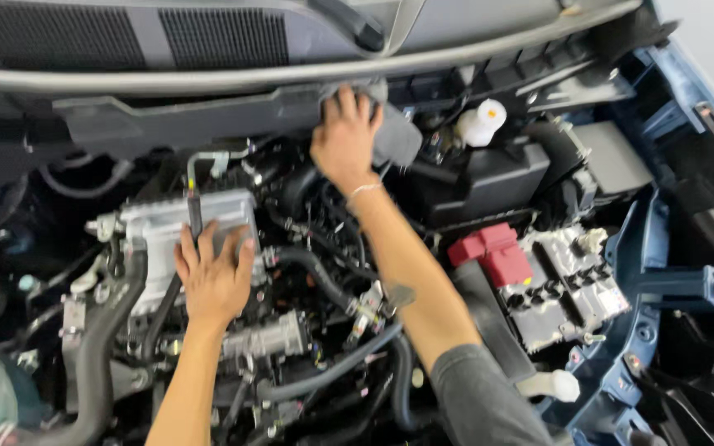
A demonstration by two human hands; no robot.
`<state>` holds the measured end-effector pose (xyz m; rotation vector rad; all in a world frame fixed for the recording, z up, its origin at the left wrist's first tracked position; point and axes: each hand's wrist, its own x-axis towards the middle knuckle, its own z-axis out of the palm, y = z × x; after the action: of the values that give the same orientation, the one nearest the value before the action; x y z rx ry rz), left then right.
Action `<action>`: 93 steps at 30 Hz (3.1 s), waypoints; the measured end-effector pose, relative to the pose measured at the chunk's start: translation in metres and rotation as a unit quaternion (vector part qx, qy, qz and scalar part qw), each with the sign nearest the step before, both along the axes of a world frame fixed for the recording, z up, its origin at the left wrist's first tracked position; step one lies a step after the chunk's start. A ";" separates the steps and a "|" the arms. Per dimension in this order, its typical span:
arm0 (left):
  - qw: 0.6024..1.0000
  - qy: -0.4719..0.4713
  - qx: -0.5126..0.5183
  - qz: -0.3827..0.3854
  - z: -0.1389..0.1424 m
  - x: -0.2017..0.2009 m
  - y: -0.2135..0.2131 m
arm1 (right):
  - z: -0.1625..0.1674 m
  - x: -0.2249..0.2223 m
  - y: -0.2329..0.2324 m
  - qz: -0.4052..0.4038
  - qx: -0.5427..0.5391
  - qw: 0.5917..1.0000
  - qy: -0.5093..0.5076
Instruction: The person wipes the engine bay of a car with a gray cloth, moving across various components including the battery, hoses, and metal frame. The person systematically cleans different sections of the engine bay, ensuring thorough coverage.
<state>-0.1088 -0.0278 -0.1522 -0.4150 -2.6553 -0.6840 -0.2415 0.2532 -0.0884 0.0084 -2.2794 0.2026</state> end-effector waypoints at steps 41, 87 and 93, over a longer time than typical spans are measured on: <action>1.000 0.015 0.017 -0.008 -0.002 0.002 0.003 | 0.037 0.008 0.034 0.056 0.043 0.985 -0.159; 0.999 0.035 0.004 0.001 0.004 -0.001 -0.002 | 0.024 -0.003 0.022 0.126 -0.011 0.989 -0.078; 1.000 0.018 0.010 -0.001 0.006 0.002 -0.004 | 0.022 -0.002 -0.006 0.072 0.064 0.994 -0.049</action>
<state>-0.1066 -0.0316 -0.1463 -0.4211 -2.6120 -0.6955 -0.2436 0.2470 -0.0661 0.2345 -2.3886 0.1344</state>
